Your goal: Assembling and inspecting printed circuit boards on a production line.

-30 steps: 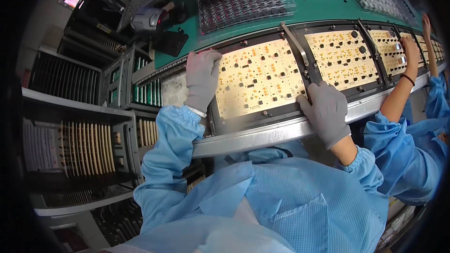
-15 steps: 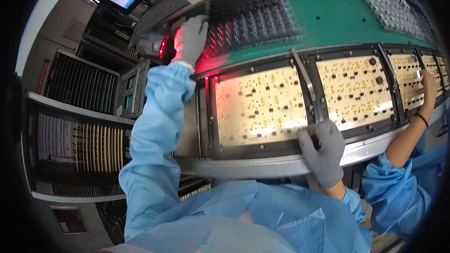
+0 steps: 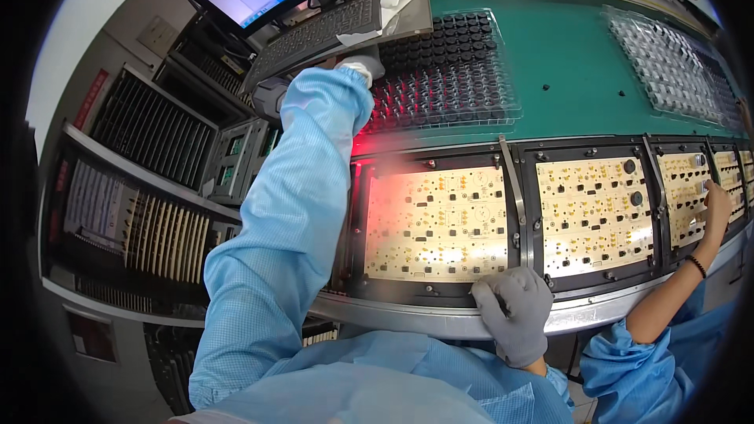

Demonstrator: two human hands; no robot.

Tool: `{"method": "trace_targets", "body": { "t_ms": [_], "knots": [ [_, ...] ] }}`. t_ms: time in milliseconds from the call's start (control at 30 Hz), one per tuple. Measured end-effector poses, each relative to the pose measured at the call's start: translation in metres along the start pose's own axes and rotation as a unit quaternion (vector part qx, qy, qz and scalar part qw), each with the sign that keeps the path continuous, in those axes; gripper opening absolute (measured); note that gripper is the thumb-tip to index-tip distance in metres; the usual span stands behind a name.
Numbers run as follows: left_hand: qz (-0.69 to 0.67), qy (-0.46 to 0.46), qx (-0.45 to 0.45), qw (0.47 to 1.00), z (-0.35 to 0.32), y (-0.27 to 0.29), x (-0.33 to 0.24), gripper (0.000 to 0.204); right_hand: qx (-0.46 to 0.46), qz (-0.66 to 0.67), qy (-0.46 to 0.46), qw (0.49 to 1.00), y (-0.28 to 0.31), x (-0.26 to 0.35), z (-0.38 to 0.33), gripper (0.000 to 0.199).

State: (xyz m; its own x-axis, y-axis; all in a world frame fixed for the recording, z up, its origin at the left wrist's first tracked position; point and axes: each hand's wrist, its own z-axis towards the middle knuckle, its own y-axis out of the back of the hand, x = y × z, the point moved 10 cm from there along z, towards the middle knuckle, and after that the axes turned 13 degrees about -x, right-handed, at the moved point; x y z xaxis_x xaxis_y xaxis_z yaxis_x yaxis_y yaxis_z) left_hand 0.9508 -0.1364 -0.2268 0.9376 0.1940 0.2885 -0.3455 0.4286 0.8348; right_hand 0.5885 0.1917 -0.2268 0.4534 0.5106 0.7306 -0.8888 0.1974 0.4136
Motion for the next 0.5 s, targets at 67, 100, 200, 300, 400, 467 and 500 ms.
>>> {"method": "trace_targets", "body": {
  "t_ms": [67, 100, 200, 300, 400, 467, 500],
  "knots": [
    [-0.025, 0.018, 0.022, 0.999, -0.014, 0.007, 0.005, 0.068, -0.009, 0.004, -0.012, 1.0, 0.001, -0.003, -0.002, 0.006],
    [-0.038, 0.023, 0.033, 0.998, -0.031, 0.016, 0.01, 0.067, -0.012, 0.003, -0.015, 1.0, 0.001, -0.005, -0.002, 0.006],
    [-0.066, 0.054, 0.073, 0.994, -0.022, 0.035, 0.013, 0.066, -0.015, 0.018, 0.006, 1.0, -0.001, 0.002, 0.001, 0.006],
    [-0.11, 0.062, 0.135, 0.983, -0.008, 0.025, -0.008, 0.064, -0.019, -0.013, 0.043, 0.999, 0.001, 0.013, 0.004, 0.008],
    [-0.138, 0.079, 0.199, 0.967, -0.018, 0.02, -0.007, 0.063, -0.024, 0.003, 0.006, 1.0, 0.001, 0.004, 0.001, 0.007],
    [-0.081, 0.03, 0.147, 0.985, -0.014, 0.008, 0.001, 0.06, -0.017, 0.007, -0.013, 1.0, -0.003, -0.003, -0.004, 0.008],
    [-0.059, 0.003, 0.141, 0.988, -0.01, 0.007, -0.002, 0.061, -0.016, 0.005, -0.013, 1.0, -0.004, -0.003, -0.004, 0.008]
  ]
}}
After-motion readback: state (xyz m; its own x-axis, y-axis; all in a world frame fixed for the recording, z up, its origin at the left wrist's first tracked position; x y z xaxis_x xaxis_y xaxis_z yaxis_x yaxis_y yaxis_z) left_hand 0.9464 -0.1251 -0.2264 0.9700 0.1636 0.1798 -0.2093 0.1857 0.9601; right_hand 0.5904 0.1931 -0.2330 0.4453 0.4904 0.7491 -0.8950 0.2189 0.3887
